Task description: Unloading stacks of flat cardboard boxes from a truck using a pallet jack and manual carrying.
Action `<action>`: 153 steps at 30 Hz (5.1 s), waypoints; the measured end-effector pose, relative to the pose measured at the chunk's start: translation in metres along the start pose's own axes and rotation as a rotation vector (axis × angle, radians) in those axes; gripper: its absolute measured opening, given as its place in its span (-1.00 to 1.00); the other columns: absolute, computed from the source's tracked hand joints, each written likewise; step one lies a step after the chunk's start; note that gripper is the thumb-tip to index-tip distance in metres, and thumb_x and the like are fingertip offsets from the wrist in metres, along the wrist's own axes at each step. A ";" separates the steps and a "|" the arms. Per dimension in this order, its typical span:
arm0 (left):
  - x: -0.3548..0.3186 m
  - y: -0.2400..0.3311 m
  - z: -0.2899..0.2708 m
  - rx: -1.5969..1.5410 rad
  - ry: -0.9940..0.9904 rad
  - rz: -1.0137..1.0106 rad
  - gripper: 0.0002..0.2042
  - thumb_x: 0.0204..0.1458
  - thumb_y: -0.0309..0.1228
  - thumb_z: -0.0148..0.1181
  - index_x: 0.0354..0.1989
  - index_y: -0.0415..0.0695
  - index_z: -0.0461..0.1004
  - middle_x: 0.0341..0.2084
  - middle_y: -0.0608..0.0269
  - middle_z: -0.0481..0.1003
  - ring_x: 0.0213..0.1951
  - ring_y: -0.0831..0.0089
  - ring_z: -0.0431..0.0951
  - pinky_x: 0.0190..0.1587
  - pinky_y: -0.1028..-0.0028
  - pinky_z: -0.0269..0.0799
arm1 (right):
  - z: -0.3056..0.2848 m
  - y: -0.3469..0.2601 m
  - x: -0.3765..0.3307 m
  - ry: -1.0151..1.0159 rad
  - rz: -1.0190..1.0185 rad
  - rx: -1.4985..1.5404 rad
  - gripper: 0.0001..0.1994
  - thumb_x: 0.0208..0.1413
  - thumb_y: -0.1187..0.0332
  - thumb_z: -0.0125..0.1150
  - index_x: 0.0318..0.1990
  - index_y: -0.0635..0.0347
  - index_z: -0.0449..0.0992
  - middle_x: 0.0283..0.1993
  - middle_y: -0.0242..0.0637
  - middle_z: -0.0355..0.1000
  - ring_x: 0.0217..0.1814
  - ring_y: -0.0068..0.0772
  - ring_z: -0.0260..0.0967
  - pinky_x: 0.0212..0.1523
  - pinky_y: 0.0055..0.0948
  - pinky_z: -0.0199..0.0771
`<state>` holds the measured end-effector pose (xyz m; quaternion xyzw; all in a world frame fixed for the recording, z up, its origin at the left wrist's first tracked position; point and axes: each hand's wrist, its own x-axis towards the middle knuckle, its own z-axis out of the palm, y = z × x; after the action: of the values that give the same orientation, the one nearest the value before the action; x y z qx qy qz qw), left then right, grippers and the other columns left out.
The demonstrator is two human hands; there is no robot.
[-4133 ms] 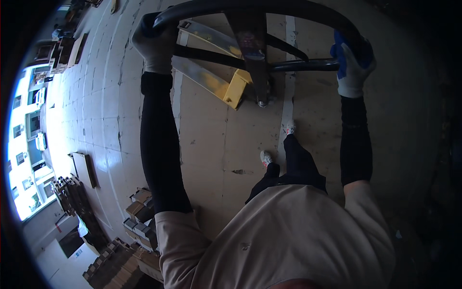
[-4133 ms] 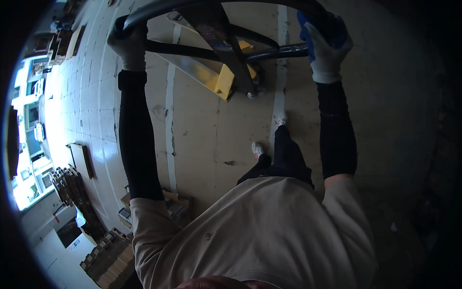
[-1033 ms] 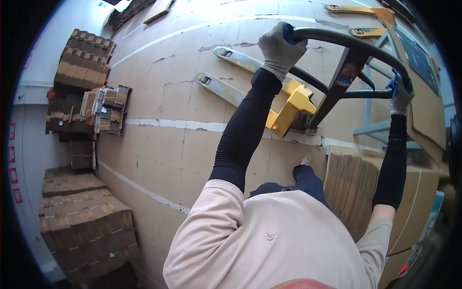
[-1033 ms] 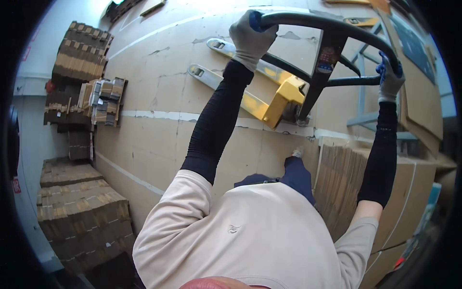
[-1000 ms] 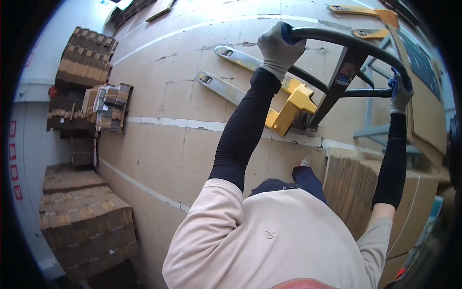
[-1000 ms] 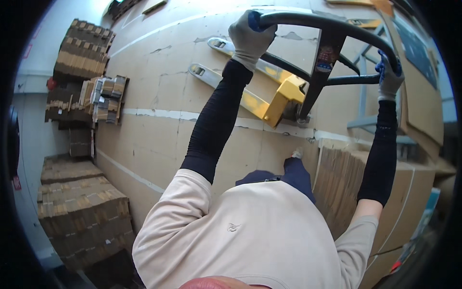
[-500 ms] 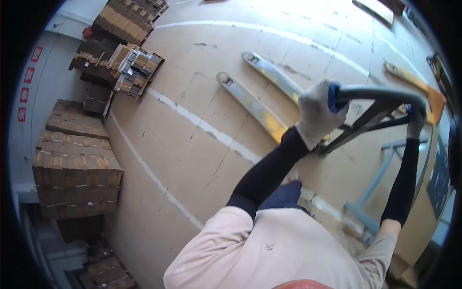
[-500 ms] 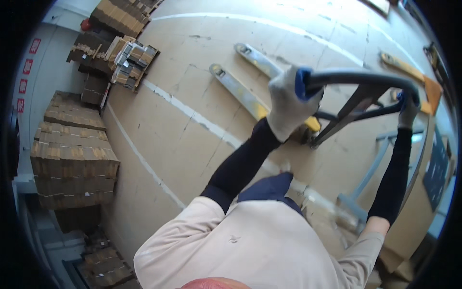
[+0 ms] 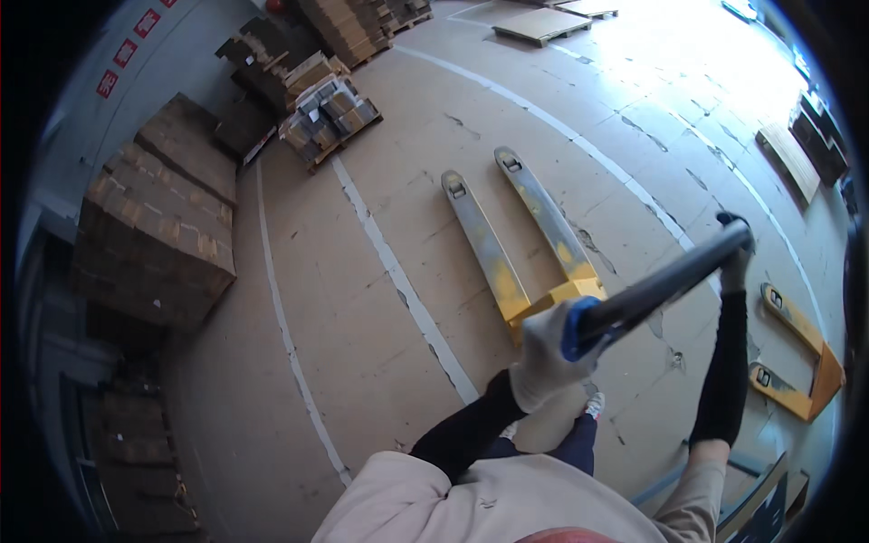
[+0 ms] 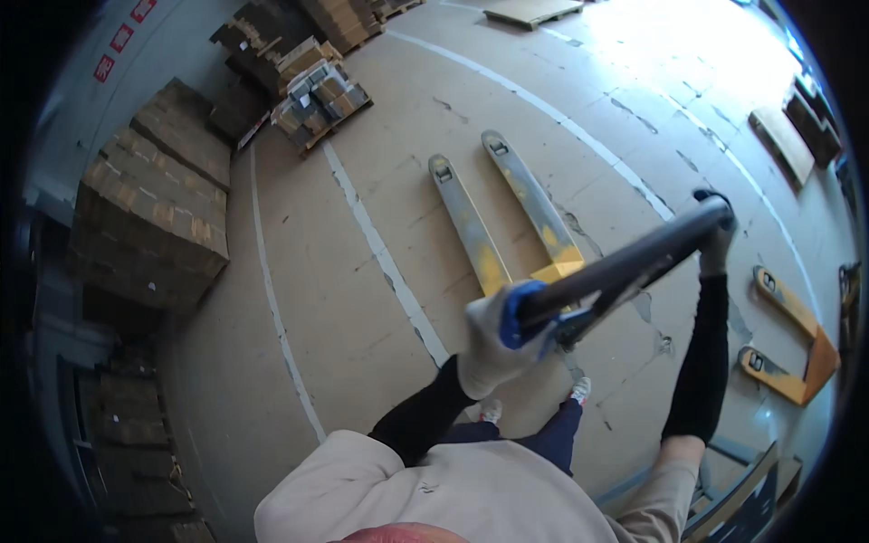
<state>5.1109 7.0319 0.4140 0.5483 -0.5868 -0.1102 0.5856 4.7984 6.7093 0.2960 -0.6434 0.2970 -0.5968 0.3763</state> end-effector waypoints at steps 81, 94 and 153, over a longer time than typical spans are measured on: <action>1.160 -1.001 -0.337 0.244 0.701 -0.092 -0.90 -0.06 -0.56 0.34 -0.44 -0.19 0.50 -0.53 0.31 0.51 -0.56 0.56 0.48 -0.46 0.53 0.40 | 0.992 0.555 1.004 -0.271 0.141 0.288 -0.83 0.06 0.50 0.25 -0.17 0.28 0.51 -0.43 -0.42 0.45 -0.46 -0.62 0.37 -0.42 -0.59 0.38; 1.365 -1.157 -0.374 0.204 0.847 -0.147 -0.90 -0.02 -0.60 0.29 -0.39 -0.22 0.46 -0.57 0.30 0.49 -0.67 0.60 0.40 -0.63 0.61 0.29 | 1.149 0.669 1.215 -0.455 0.093 0.309 -0.77 -0.08 0.51 0.33 -0.21 0.31 0.54 -0.36 -0.24 0.55 -0.33 -0.48 0.50 -0.24 -0.50 0.47; 2.119 -1.911 -0.915 0.805 0.926 -0.292 -0.80 -0.18 -0.41 0.44 -0.51 -0.23 0.53 -0.62 0.18 0.55 -0.54 0.36 0.58 -0.35 0.40 0.45 | 2.173 1.122 1.903 -0.617 0.159 0.419 -0.86 0.05 0.41 0.32 -0.26 0.25 0.58 -0.49 -0.43 0.49 -0.49 -0.65 0.40 -0.49 -0.59 0.42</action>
<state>7.4415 5.1486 0.4053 0.7912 -0.1872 0.2893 0.5053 7.2400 4.8026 0.3817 -0.6770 0.0900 -0.3916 0.6167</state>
